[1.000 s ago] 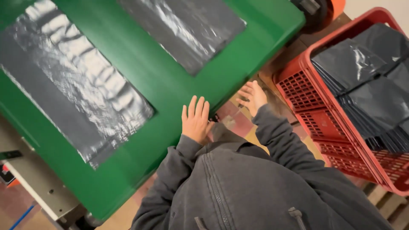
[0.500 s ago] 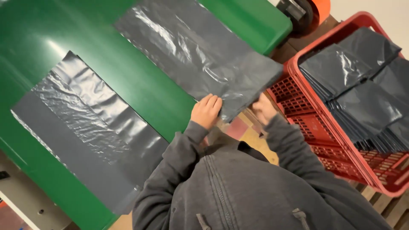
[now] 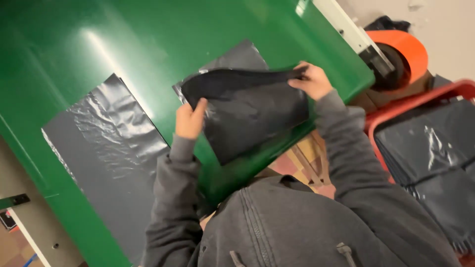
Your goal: Folding plastic bags and placing them into a red crate.
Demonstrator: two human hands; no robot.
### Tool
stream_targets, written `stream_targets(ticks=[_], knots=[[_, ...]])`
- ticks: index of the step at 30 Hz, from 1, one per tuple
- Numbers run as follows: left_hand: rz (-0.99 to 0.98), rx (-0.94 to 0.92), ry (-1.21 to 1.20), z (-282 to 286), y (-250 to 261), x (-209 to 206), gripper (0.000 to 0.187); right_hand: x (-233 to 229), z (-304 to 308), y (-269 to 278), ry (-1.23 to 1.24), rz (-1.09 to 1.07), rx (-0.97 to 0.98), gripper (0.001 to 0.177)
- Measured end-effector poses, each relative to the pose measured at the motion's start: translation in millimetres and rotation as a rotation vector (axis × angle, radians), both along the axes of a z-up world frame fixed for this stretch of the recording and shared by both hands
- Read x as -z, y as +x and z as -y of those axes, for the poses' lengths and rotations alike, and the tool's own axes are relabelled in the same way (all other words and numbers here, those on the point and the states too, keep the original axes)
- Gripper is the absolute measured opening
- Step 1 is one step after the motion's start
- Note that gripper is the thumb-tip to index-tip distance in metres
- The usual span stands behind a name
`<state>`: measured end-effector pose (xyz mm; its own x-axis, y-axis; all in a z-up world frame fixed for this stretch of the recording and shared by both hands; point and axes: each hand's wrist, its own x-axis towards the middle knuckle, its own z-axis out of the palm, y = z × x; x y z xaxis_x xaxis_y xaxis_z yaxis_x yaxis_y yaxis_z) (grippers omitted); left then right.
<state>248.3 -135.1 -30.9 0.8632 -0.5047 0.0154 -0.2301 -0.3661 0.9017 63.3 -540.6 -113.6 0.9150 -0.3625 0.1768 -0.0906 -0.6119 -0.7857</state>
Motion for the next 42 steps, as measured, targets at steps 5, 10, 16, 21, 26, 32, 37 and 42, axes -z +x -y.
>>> stream_targets(ticks=[5, 10, 16, 21, 26, 32, 37, 42], knots=[[-0.013, -0.101, 0.274, 1.2, 47.5, 73.8, 0.042, 56.6, 11.2, 105.9, 0.123, -0.351, 0.043, 0.045], [-0.054, -0.182, 0.339, 5.2, 40.0, 68.2, 0.041, -10.9, -12.7, 145.3, -0.176, -0.635, 0.140, 0.036], [0.079, -0.268, 0.320, 4.3, 29.4, 76.6, 0.038, -16.4, -22.0, 223.1, -0.581, -0.247, -0.364, 0.066], [0.700, -0.353, 0.523, 25.5, -12.8, 19.5, 0.037, -9.6, -28.8, 244.7, -0.696, -0.603, -0.398, 0.062], [-0.226, -0.019, -0.075, 63.7, -35.9, 34.8, 0.037, 12.6, -29.3, 241.1, -0.802, -0.561, -0.411, 0.052], [-0.940, -0.068, -0.560, 57.3, -13.6, 126.0, 0.075, 18.5, -45.2, 218.3, -0.760, -0.427, -0.267, 0.042], [-1.126, -0.112, -0.738, 28.3, -18.1, 92.0, 0.117, -58.0, -82.0, 144.1, -0.525, 0.192, -0.263, 0.023], [-1.307, -0.240, -1.018, -23.3, -35.2, 114.7, 0.099, -79.4, -100.4, 28.8, -0.540, 0.262, -0.236, 0.023]])
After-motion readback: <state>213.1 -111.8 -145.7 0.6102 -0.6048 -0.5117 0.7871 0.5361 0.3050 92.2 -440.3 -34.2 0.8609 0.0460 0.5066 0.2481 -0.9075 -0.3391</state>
